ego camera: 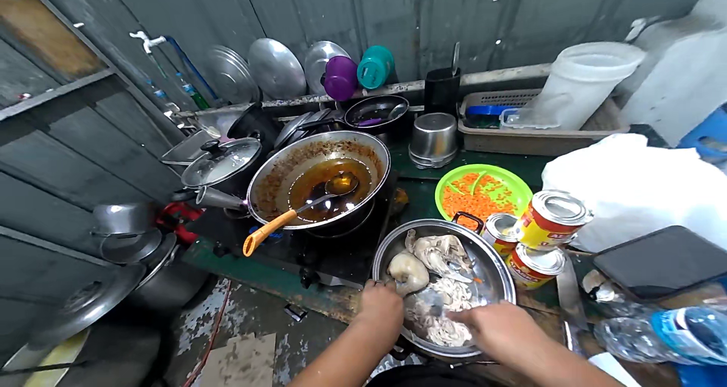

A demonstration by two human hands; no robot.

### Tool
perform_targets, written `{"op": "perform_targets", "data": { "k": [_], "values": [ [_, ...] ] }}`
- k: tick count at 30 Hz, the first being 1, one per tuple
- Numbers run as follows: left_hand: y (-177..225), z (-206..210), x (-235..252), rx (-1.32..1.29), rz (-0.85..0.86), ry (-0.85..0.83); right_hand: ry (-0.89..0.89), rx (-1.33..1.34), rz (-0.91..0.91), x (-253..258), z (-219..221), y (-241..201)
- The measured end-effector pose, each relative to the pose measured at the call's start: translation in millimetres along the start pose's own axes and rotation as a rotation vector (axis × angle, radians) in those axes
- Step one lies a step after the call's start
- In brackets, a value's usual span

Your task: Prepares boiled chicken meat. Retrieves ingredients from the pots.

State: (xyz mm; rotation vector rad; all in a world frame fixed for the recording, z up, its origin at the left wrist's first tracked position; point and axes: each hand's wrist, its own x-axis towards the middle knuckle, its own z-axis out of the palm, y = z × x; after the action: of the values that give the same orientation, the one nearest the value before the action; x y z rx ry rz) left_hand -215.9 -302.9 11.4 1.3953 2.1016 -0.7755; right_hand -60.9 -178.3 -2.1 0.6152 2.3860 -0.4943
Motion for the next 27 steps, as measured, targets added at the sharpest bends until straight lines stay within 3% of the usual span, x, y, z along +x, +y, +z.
{"op": "perform_targets", "data": {
  "k": [4, 8, 11, 15, 18, 24, 27],
  "values": [
    [-9, -3, -8, -0.120, -0.046, -0.052, -0.012, 0.061, 0.068, 0, -16, 27],
    [-10, -9, -8, -0.217, -0.089, -0.096, 0.019, 0.105, -0.046, -3, -6, 11],
    [-11, -12, -4, -0.253, -0.096, -0.085, 0.020, 0.057, 0.012, 8, 7, 6],
    [-26, -9, -3, -0.334, -0.118, -0.044, 0.040, 0.048, 0.053, -2, -11, 10],
    [-22, -10, -2, -0.342, -0.100, -0.057, -0.001, 0.049, -0.031, -7, -1, -4],
    [-11, -8, 2, -0.247, -0.052, -0.072, 0.023, 0.006, 0.085, -1, 3, 7],
    [-6, -9, 8, -0.281, -0.084, -0.035, -0.016, -0.029, -0.023, -9, 10, -3]
  ]
}}
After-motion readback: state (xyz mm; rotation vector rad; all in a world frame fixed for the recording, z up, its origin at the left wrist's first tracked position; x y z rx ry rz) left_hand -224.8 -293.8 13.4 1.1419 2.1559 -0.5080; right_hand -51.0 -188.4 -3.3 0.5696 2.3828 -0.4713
